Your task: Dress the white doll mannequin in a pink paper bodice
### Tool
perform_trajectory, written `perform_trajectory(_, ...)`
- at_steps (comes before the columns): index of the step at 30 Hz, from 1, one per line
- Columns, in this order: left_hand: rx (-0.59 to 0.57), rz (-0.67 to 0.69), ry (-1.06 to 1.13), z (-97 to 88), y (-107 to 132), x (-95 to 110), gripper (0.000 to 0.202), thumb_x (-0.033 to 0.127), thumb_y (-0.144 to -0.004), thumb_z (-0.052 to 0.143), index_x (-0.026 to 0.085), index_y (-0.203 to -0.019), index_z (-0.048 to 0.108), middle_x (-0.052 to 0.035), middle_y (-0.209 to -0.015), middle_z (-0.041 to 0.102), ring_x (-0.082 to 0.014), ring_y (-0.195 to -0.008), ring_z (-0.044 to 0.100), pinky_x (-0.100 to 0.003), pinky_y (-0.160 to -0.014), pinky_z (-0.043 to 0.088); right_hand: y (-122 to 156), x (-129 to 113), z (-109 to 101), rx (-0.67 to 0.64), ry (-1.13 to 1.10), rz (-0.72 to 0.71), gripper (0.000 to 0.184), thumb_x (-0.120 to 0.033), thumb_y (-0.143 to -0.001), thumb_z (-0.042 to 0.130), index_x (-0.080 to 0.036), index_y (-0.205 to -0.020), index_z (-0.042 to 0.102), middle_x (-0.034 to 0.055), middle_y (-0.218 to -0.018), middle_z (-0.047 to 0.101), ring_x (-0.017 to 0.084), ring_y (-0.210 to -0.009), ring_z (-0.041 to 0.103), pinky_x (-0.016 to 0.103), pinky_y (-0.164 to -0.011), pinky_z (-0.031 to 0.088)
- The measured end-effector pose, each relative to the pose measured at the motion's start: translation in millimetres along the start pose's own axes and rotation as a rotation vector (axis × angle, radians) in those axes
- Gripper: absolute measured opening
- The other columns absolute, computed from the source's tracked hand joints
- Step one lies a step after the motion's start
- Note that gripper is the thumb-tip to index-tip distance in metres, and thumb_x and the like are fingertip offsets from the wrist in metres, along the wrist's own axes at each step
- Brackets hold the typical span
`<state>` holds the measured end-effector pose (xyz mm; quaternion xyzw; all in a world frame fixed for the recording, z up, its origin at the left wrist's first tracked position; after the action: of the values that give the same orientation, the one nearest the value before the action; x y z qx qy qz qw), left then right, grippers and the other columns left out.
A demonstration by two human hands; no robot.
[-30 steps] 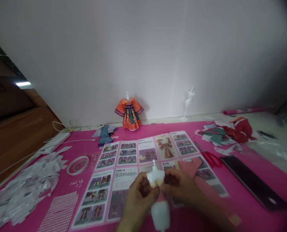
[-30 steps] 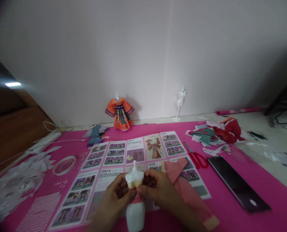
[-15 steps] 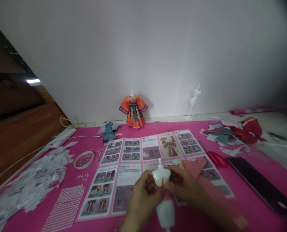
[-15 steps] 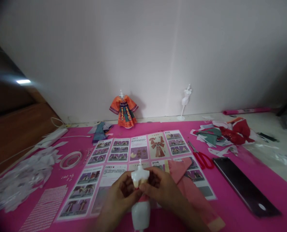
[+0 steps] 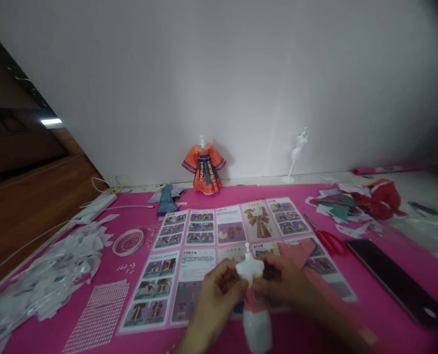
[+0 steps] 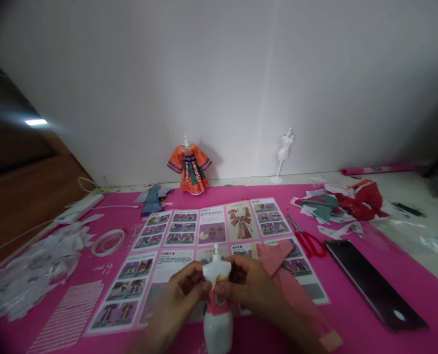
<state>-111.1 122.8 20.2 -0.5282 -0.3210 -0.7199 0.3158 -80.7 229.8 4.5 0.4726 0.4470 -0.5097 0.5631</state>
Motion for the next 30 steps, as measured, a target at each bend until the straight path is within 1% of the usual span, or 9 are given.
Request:
perform_trajectory(6, 0.021, 0.013, -0.052, 0.8, -0.9, -3.9, 0.016, 0.020, -0.067, 0.067, 0.018, -0.074, 0.053, 0.0033, -0.065, 0.055, -0.0115, -0.060, 0.050, -0.024, -0.058, 0.037, 2.3, -1.0, 4.3, 0.010, 0.014, 0.036, 0.034, -0.028, -0.063, 0.080, -0.016, -0.089, 0.064, -0.0009, -0.075, 0.063, 0.014, -0.069, 0.058, 0.026, -0.064, 0.044)
perform_trajectory(9, 0.015, 0.014, -0.063, 2.1, -0.2, -4.9, 0.016, 0.018, -0.067, 0.065, 0.019, -0.073, 0.050, 0.0044, -0.063, 0.052, -0.0118, -0.059, 0.050, -0.023, -0.056, 0.036, 3.2, -2.3, 6.4, 0.001, 0.039, 0.025, 0.033, -0.031, -0.065, 0.079, -0.016, -0.090, 0.064, -0.0004, -0.075, 0.063, 0.015, -0.068, 0.058, 0.026, -0.062, 0.044)
perform_trajectory(12, 0.014, 0.010, -0.057, 2.8, 0.5, -5.2, 0.015, 0.019, -0.067, 0.063, 0.018, -0.076, 0.051, 0.0021, -0.067, 0.057, -0.0128, -0.063, 0.053, -0.023, -0.058, 0.038, 3.7, -5.8, 7.1, -0.005, 0.047, 0.006, 0.033, -0.033, -0.066, 0.079, -0.016, -0.091, 0.064, 0.0005, -0.076, 0.064, 0.015, -0.069, 0.059, 0.027, -0.062, 0.044)
perform_trajectory(16, 0.002, 0.029, -0.076, 3.6, 1.4, -4.7, 0.016, 0.019, -0.069, 0.062, 0.017, -0.082, 0.053, 0.0009, -0.072, 0.058, -0.0145, -0.071, 0.054, -0.025, -0.065, 0.040, 3.0, -9.5, 1.4, 0.036, 0.086, -0.005, 0.032, -0.029, -0.063, 0.081, -0.015, -0.088, 0.067, 0.0012, -0.077, 0.064, 0.015, -0.069, 0.058, 0.027, -0.063, 0.044)
perform_trajectory(20, 0.009, 0.047, -0.123, 2.4, 1.7, -3.8, 0.015, 0.021, -0.073, 0.060, 0.017, -0.086, 0.052, 0.0020, -0.072, 0.054, -0.0147, -0.070, 0.052, -0.025, -0.063, 0.038, 2.1, -8.6, 2.5, 0.021, -0.001, -0.001, 0.034, -0.026, -0.061, 0.084, -0.016, -0.090, 0.069, 0.0016, -0.080, 0.066, 0.016, -0.072, 0.059, 0.027, -0.064, 0.044)
perform_trajectory(23, 0.008, 0.061, -0.123, 3.2, 1.4, -2.5, 0.016, 0.019, -0.072, 0.058, 0.018, -0.086, 0.051, 0.0017, -0.073, 0.054, -0.0145, -0.070, 0.052, -0.025, -0.066, 0.039, 2.3, -7.2, 4.4, 0.016, -0.020, 0.014, 0.035, -0.025, -0.061, 0.084, -0.016, -0.090, 0.067, -0.0005, -0.074, 0.065, 0.014, -0.067, 0.058, 0.025, -0.061, 0.043)
perform_trajectory(25, 0.012, 0.075, -0.148, 3.0, 1.1, -2.7, 0.013, 0.019, -0.073, 0.058, 0.018, -0.084, 0.051, 0.0024, -0.071, 0.053, -0.0138, -0.068, 0.050, -0.025, -0.066, 0.039, 2.4, -5.8, 4.6, 0.024, -0.014, 0.029, 0.034, -0.022, -0.060, 0.084, -0.015, -0.089, 0.066, -0.0017, -0.073, 0.065, 0.012, -0.065, 0.057, 0.024, -0.060, 0.042)
perform_trajectory(28, 0.036, 0.079, -0.203, 0.0, 0.7, -5.9, 0.011, 0.022, -0.075, 0.059, 0.019, -0.084, 0.054, 0.0040, -0.066, 0.048, -0.0133, -0.063, 0.047, -0.024, -0.061, 0.038, 1.9, -3.9, 5.0, 0.027, -0.048, 0.040, 0.034, -0.019, -0.059, 0.084, -0.015, -0.088, 0.066, -0.0021, -0.072, 0.066, 0.012, -0.065, 0.058, 0.023, -0.061, 0.043)
perform_trajectory(30, 0.049, 0.075, -0.214, -1.9, 0.8, -7.9, 0.013, 0.025, -0.075, 0.062, 0.019, -0.085, 0.055, 0.0043, -0.064, 0.047, -0.0132, -0.061, 0.047, -0.023, -0.059, 0.038, 1.6, -2.8, 5.0, 0.025, -0.071, 0.038, 0.034, -0.019, -0.059, 0.085, -0.015, -0.087, 0.065, -0.0017, -0.072, 0.067, 0.012, -0.065, 0.060, 0.023, -0.060, 0.044)
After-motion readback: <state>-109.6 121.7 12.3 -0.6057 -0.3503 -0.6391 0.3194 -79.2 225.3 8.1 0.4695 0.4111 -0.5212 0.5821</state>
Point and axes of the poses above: each hand's wrist, its own y-axis away from the middle knuckle, its own z-axis out of the palm, x = y × z, the point moved 10 cm from there along -y, towards the middle knuckle
